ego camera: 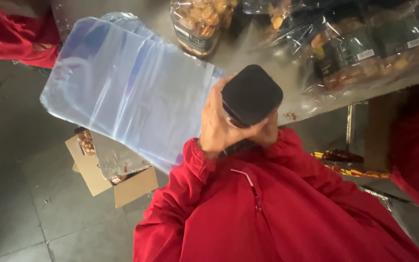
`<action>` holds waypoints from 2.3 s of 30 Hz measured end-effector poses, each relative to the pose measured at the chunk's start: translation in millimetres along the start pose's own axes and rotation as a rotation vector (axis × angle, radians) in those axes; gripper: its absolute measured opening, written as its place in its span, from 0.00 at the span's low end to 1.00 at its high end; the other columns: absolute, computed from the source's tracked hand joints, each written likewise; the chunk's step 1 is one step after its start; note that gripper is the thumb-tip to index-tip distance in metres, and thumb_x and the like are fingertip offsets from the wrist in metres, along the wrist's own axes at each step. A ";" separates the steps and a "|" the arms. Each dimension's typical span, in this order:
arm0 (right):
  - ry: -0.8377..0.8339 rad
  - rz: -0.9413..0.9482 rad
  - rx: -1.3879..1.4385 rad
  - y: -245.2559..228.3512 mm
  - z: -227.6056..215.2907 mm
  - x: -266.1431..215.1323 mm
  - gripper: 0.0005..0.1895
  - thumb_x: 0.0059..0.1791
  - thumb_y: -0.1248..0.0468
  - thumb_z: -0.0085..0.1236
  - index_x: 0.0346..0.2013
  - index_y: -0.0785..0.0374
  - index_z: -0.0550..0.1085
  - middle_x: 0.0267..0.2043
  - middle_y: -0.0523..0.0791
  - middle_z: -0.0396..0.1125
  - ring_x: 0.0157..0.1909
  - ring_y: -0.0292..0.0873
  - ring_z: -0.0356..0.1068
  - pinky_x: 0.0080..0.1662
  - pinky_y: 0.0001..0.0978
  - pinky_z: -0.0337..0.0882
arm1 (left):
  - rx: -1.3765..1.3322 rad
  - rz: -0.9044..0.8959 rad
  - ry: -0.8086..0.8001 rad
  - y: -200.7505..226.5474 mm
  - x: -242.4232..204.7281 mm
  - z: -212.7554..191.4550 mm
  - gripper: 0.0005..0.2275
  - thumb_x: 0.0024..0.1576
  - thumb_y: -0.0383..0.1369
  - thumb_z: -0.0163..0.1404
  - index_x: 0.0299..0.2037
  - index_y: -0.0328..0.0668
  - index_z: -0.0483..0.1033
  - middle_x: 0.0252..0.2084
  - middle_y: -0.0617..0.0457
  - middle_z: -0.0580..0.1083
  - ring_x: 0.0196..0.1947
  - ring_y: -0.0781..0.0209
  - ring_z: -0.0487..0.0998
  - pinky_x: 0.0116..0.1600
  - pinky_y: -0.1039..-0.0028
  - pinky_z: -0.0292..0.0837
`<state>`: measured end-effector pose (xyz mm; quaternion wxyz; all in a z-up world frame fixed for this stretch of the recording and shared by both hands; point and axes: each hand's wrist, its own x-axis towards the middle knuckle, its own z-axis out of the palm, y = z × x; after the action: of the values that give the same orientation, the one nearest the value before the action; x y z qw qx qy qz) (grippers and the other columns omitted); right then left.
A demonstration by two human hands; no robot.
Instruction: The person repeatedly picks up clear plastic jars filled with nuts, places them into a large transparent plastic bag, and then removes them to place them back on the table. This cycle is repeated multiple times with different jars.
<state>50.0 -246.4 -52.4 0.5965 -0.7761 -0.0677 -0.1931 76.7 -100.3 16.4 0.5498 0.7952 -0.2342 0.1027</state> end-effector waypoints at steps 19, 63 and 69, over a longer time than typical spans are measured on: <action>0.002 0.004 0.001 19.7 -6.5 -9.7 0.39 0.42 0.57 0.74 0.63 0.66 0.67 0.62 0.50 0.69 0.62 0.47 0.72 0.62 0.40 0.72 | -0.205 -0.004 -0.035 -16.1 0.6 6.1 0.45 0.42 0.42 0.72 0.68 0.34 0.60 0.66 0.42 0.70 0.71 0.45 0.69 0.75 0.59 0.65; -0.086 -0.190 -0.058 -22.0 -8.9 20.1 0.37 0.41 0.66 0.71 0.63 0.67 0.69 0.63 0.51 0.68 0.64 0.50 0.71 0.64 0.42 0.71 | -0.179 0.060 -0.206 -24.8 31.8 -9.8 0.45 0.42 0.46 0.71 0.69 0.35 0.62 0.62 0.43 0.73 0.64 0.47 0.75 0.70 0.62 0.69; -0.030 -0.012 0.005 -28.8 -2.0 21.0 0.32 0.41 0.66 0.72 0.59 0.65 0.72 0.56 0.49 0.73 0.57 0.45 0.76 0.58 0.37 0.76 | -0.200 0.086 -0.325 -24.2 53.3 -24.1 0.40 0.40 0.44 0.71 0.64 0.40 0.68 0.59 0.44 0.74 0.61 0.48 0.78 0.67 0.62 0.73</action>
<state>59.1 -242.9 -18.0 0.5963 -0.7769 -0.0816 -0.1848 137.1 -85.0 27.9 0.5764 0.7318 -0.3625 -0.0273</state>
